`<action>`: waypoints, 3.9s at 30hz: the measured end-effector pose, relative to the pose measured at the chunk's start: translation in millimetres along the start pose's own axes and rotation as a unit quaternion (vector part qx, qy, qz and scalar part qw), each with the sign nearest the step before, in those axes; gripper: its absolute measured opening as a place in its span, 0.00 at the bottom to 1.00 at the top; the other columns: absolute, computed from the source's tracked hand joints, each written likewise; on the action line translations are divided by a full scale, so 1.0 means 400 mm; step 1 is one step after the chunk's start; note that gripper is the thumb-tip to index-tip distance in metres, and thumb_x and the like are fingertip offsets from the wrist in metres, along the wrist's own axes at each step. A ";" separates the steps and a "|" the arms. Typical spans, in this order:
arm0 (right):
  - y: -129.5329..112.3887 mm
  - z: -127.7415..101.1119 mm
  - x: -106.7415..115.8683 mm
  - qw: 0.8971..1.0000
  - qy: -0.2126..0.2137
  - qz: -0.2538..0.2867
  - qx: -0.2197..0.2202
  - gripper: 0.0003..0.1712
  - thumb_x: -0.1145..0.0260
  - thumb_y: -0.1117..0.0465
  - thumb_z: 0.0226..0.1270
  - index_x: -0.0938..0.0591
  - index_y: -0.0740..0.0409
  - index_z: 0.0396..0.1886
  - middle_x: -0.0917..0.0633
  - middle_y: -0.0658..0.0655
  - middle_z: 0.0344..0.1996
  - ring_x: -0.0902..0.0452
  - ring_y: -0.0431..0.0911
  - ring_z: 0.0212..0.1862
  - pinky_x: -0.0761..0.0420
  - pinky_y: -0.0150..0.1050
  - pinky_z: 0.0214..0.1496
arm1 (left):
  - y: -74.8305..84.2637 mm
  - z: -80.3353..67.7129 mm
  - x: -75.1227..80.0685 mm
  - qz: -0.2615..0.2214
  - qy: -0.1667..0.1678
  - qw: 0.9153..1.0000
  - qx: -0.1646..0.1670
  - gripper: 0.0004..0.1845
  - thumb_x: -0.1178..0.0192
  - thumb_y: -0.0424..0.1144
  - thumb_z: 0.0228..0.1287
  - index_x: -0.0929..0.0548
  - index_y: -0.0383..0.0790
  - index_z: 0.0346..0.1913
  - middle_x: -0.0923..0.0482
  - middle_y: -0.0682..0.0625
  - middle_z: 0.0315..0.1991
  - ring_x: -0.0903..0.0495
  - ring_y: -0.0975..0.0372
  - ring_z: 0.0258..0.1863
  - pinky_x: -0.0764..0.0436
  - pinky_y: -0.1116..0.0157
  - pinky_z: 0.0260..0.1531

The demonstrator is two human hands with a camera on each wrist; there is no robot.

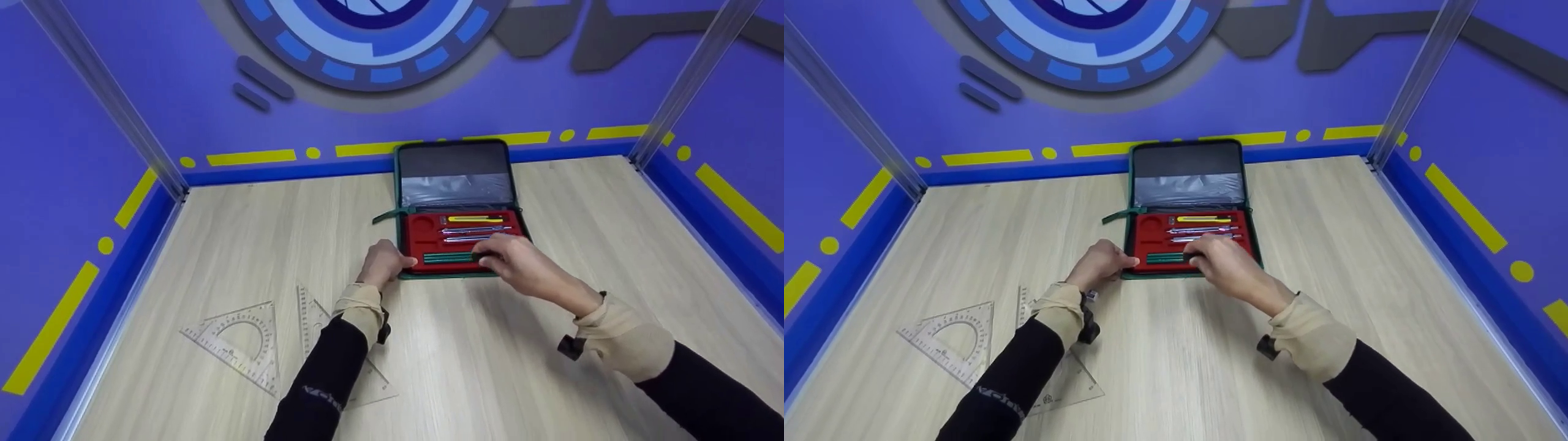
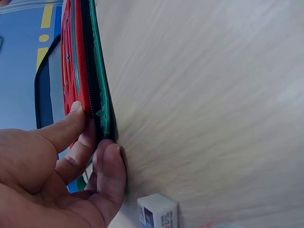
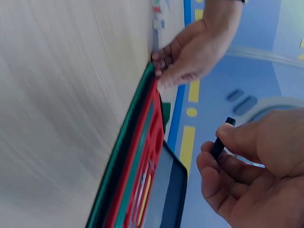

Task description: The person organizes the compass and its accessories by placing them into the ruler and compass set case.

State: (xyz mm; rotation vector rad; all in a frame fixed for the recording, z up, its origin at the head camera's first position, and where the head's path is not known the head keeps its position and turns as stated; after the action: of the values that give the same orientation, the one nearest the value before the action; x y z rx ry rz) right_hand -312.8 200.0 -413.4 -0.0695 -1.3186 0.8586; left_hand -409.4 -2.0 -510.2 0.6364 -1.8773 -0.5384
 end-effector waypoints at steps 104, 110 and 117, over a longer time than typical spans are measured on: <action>0.222 0.126 -0.089 0.996 -0.023 -0.040 -0.073 0.08 0.30 0.78 0.61 0.10 0.69 0.39 0.11 0.65 0.40 0.15 0.56 0.47 0.17 0.55 0.52 | -0.005 -0.002 -0.001 0.005 0.009 1.000 0.014 0.19 0.27 0.46 0.65 0.22 0.41 0.23 0.30 0.52 0.19 0.31 0.60 0.22 0.32 0.65 0.22; 0.215 0.126 -0.087 0.997 -0.021 -0.042 -0.054 0.08 0.30 0.80 0.59 0.10 0.69 0.36 0.11 0.63 0.37 0.15 0.56 0.46 0.17 0.54 0.51 | -0.004 -0.001 0.001 0.006 0.009 1.000 0.011 0.18 0.27 0.46 0.66 0.21 0.40 0.25 0.30 0.52 0.20 0.30 0.59 0.23 0.32 0.65 0.23; 0.204 0.122 -0.092 0.996 -0.039 -0.063 -0.041 0.10 0.32 0.81 0.61 0.09 0.69 0.38 0.10 0.61 0.36 0.14 0.53 0.43 0.15 0.52 0.48 | -0.005 -0.003 -0.003 0.002 0.008 1.000 0.013 0.19 0.27 0.47 0.66 0.22 0.40 0.25 0.30 0.52 0.20 0.31 0.59 0.23 0.32 0.65 0.24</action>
State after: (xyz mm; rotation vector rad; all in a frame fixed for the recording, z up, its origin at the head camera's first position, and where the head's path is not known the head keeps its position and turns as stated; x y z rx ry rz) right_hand -396.1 215.4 -470.2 -0.0173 -1.4163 0.7069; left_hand -407.6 -2.8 -511.7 0.6531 -1.8734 -0.5062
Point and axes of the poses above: each hand's wrist, its own z-axis towards the middle knuckle, its own x-axis out of the back of the hand, y = z × x, the point moved 10 cm from there along z, towards the middle knuckle
